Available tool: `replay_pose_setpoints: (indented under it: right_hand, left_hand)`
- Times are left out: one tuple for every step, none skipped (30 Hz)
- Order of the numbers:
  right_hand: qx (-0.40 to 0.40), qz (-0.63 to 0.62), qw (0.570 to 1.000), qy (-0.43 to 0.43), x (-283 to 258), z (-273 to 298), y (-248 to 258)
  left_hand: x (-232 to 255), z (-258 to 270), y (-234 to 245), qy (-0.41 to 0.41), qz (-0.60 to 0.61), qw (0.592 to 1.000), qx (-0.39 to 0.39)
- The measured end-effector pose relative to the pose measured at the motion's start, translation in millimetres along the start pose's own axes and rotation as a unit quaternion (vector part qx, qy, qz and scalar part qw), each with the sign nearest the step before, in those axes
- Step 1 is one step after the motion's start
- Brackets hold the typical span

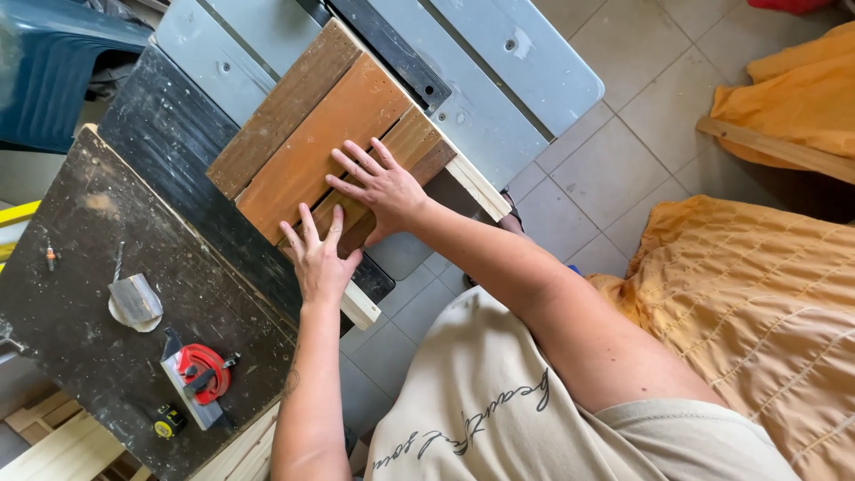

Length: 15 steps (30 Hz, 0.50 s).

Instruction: Arranging and aligning wooden planks on a table saw surface using a miter gauge for preparation

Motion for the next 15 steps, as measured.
replay_pose_setpoints:
  right_hand:
    - [0.000, 0.000, 1.000, 0.001, -0.1, -0.8, 0.5]
    - [0.002, 0.000, 1.000, 0.001, 0.0, -0.9, 1.2]
    - [0.004, 0.001, 1.000, 0.001, -0.1, -1.0, 2.1]
    - [0.004, 0.001, 1.000, 0.002, -0.8, -1.1, 2.3]
    - [0.000, 0.003, 1.000, 0.001, -1.1, -1.3, 1.9]
    - [-0.003, 0.006, 1.000, 0.000, -0.3, -2.4, 2.4]
    - [-0.002, 0.007, 1.000, 0.001, 0.0, -3.7, 3.5]
    - [-0.007, 0.008, 1.000, -0.001, -0.2, -3.9, 2.7]
    - [-0.011, 0.009, 1.000, -0.003, -0.3, -4.0, 1.7]
    - [-0.013, 0.008, 1.000, -0.003, -3.6, -5.8, 1.3]
    - [-0.025, 0.017, 0.999, -0.011, -5.0, -7.1, -0.9]
    - [-0.034, 0.029, 0.999, -0.019, -4.7, -10.2, -1.8]
    - [-0.034, 0.030, 0.999, -0.019, -15.4, -14.5, -19.4]
    - [-0.053, 0.062, 0.994, -0.071, -13.6, -17.7, -38.9]
    - [-0.072, 0.093, 0.985, -0.122, -11.2, -19.7, -57.8]
  left_hand:
    - [-0.1, -0.7, 1.1, 0.001, 0.000, 1.000, 0.001]
    - [0.6, -0.8, 1.8, 0.000, -0.004, 1.000, 0.001]
    - [1.2, -0.8, 2.6, -0.001, -0.007, 1.000, 0.001]
    - [1.0, -0.4, 2.1, 0.000, -0.007, 1.000, 0.002]
    - [1.4, 0.0, 2.2, -0.001, -0.008, 1.000, 0.005]
    - [1.8, -1.2, 3.1, -0.003, -0.010, 1.000, 0.010]
    - [1.1, -3.0, 3.3, -0.003, -0.010, 1.000, 0.012]
    - [0.6, -3.0, 3.1, -0.003, -0.008, 1.000, 0.014]
    - [0.2, -3.0, 2.5, -0.004, -0.007, 1.000, 0.017]
    - [0.5, -3.2, 2.8, -0.002, -0.007, 1.000, 0.015]
    - [0.8, -3.2, 3.5, -0.001, -0.005, 1.000, 0.016]
    - [1.1, -6.2, 5.2, 0.000, -0.004, 1.000, 0.019]
    - [1.9, -3.4, 6.7, 0.000, -0.004, 1.000, 0.020]
    - [0.1, -4.0, 6.2, 0.014, 0.000, 1.000, 0.007]
    - [-1.2, -4.7, 5.3, 0.029, 0.004, 1.000, -0.006]
Point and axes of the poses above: each hand's wrist, its own z-axis away from the middle knuckle, its own y-axis out of the back of the hand, x = y × z, the point moved 10 cm from there along -z, towards the middle knuckle, and after that the axes turned 6 degrees about y, right-handed, at the moved point
